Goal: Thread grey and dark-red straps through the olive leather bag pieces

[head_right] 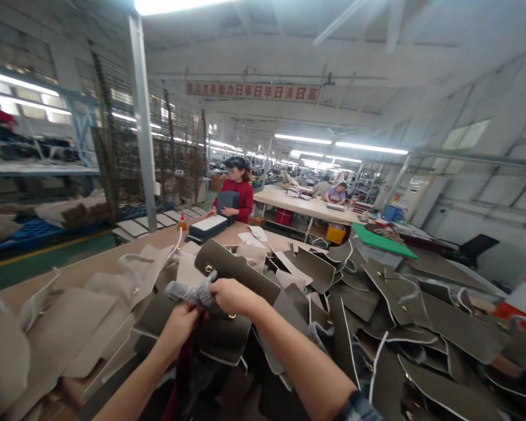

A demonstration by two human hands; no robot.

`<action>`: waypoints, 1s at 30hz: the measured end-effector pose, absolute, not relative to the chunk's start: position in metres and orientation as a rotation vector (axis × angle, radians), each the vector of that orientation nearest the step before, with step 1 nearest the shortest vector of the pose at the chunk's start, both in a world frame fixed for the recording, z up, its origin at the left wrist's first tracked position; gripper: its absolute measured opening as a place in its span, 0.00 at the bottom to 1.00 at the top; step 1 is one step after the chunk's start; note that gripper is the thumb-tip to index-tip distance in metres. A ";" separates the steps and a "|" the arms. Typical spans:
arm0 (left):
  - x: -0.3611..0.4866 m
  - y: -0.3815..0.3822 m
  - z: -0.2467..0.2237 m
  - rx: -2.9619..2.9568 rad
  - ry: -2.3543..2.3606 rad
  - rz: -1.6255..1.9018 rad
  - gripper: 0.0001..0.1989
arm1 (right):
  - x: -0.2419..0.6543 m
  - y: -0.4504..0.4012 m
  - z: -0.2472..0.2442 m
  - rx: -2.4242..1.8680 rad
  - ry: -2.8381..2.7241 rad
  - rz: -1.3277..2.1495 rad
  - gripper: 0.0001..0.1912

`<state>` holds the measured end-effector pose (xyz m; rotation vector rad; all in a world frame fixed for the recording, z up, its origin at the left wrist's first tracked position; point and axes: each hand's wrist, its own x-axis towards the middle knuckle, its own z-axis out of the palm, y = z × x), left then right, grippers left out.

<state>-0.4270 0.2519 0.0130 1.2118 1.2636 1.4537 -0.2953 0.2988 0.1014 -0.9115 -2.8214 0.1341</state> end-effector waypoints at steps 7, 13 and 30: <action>-0.437 0.239 0.026 1.366 1.450 1.573 0.14 | -0.293 0.292 0.109 -1.137 -2.604 -0.197 0.09; -0.441 0.217 0.029 1.346 1.535 1.562 0.16 | -0.297 0.310 0.168 -1.252 -2.207 -0.251 0.15; -0.446 0.223 -0.015 0.807 1.331 1.670 0.13 | -0.313 0.373 0.059 -1.233 -2.342 0.163 0.19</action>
